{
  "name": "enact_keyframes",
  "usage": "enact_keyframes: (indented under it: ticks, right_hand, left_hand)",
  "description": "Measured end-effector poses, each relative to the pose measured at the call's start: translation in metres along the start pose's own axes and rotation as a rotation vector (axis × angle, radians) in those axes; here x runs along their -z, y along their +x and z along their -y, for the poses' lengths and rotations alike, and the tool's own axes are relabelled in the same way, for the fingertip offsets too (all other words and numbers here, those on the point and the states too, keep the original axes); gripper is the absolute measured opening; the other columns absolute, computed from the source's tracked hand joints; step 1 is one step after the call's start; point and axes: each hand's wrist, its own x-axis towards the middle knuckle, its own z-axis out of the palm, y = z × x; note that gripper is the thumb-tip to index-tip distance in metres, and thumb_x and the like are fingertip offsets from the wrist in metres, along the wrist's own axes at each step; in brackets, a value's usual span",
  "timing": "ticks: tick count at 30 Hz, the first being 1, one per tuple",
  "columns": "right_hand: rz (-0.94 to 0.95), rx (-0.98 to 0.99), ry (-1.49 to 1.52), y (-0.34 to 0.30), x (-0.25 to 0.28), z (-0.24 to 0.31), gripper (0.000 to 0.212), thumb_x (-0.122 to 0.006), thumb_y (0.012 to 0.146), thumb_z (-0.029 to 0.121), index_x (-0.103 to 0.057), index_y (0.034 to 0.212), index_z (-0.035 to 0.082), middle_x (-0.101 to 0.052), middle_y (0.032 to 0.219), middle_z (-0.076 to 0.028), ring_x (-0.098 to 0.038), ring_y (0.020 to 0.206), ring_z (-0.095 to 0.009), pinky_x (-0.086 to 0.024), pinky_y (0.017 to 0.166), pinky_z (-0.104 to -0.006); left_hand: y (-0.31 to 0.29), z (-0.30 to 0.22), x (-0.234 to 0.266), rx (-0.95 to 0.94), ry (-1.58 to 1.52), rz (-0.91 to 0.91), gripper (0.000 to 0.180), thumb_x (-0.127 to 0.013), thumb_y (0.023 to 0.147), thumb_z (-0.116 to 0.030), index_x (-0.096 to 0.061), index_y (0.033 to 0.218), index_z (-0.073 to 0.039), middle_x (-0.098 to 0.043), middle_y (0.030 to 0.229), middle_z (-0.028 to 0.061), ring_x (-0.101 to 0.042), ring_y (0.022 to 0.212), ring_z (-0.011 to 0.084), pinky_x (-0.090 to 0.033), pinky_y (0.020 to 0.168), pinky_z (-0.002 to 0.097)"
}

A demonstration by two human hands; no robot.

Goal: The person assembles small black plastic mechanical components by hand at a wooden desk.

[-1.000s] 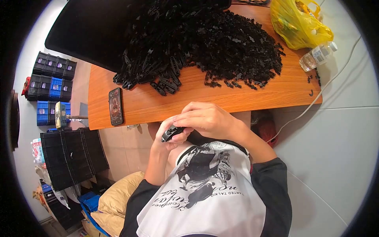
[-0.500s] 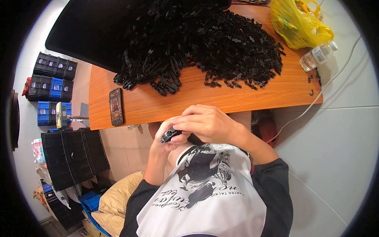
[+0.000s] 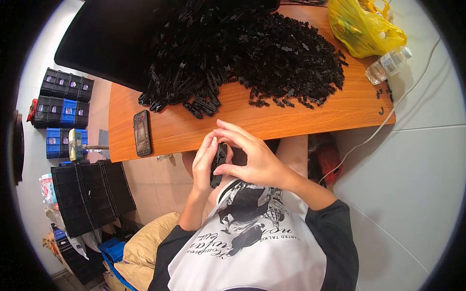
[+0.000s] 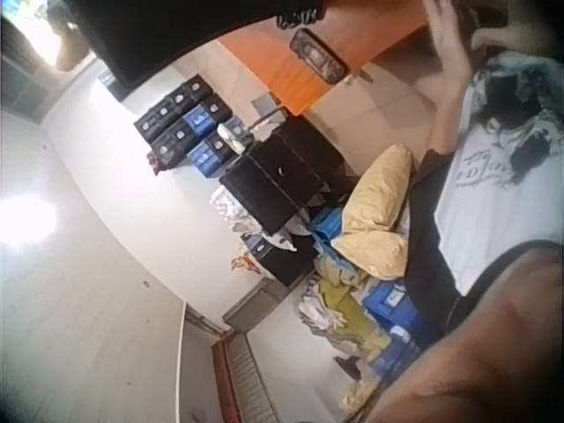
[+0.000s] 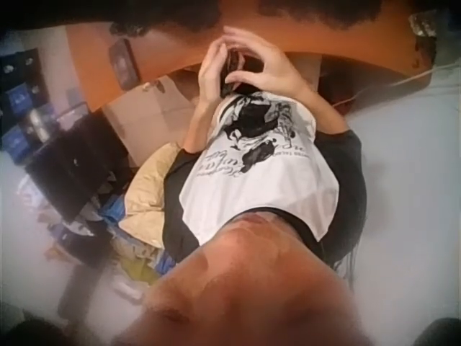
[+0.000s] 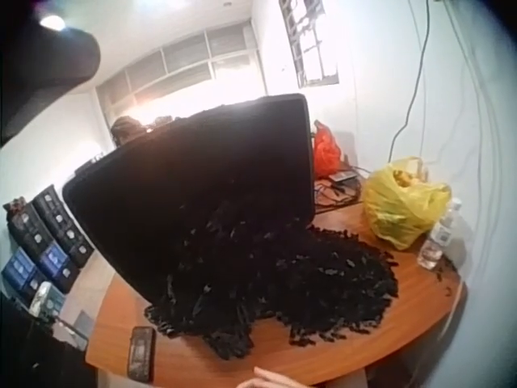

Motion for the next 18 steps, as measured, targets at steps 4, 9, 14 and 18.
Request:
enact_keyframes:
  ticks: [4, 9, 14, 18]
  right_hand:
    - [0.027, -0.022, 0.083, 0.001, 0.002, 0.007, 0.068, -0.074, 0.065, 0.001, -0.042, 0.126, 0.003, -0.034, 0.136, -0.012, -0.045, 0.116, -0.021, -0.041, 0.095, -0.0347]
    - [0.037, -0.093, 0.177, 0.002, 0.005, 0.008, 0.063, -0.074, 0.065, 0.001, -0.046, 0.122, 0.001, -0.041, 0.129, -0.011, -0.048, 0.11, -0.018, -0.043, 0.092, -0.0329]
    - [0.044, -0.033, 0.125, -0.001, 0.007, 0.005, 0.047, -0.074, 0.066, 0.0, -0.056, 0.109, -0.005, -0.057, 0.105, -0.01, -0.058, 0.081, -0.012, -0.05, 0.07, -0.0242]
    - [0.07, -0.047, 0.067, -0.002, 0.01, 0.006, 0.041, -0.071, 0.069, 0.0, -0.058, 0.108, -0.004, -0.061, 0.097, -0.01, -0.059, 0.07, -0.01, -0.05, 0.067, -0.0234]
  left_hand:
    - [-0.001, 0.005, -0.003, -0.056, 0.062, -0.019, 0.031, -0.033, 0.093, -0.021, -0.035, 0.117, -0.002, -0.051, 0.068, 0.0062, -0.044, 0.053, 0.0067, -0.034, 0.049, 0.0182]
    - [-0.003, 0.002, -0.001, -0.074, 0.079, 0.087, 0.031, -0.032, 0.095, -0.021, -0.033, 0.119, -0.002, -0.05, 0.07, 0.0053, -0.043, 0.055, 0.0068, -0.035, 0.051, 0.0177]
    - [0.001, 0.009, 0.004, -0.244, 0.322, 0.097, 0.032, -0.032, 0.095, -0.021, -0.031, 0.12, -0.001, -0.049, 0.074, 0.0058, -0.044, 0.056, 0.0079, -0.037, 0.053, 0.0183]
    - [-0.006, 0.006, 0.006, -0.12, 0.144, 0.182, 0.034, -0.033, 0.095, -0.02, -0.031, 0.122, 0.0, -0.049, 0.086, 0.0068, -0.046, 0.067, 0.0085, -0.038, 0.062, 0.0193]
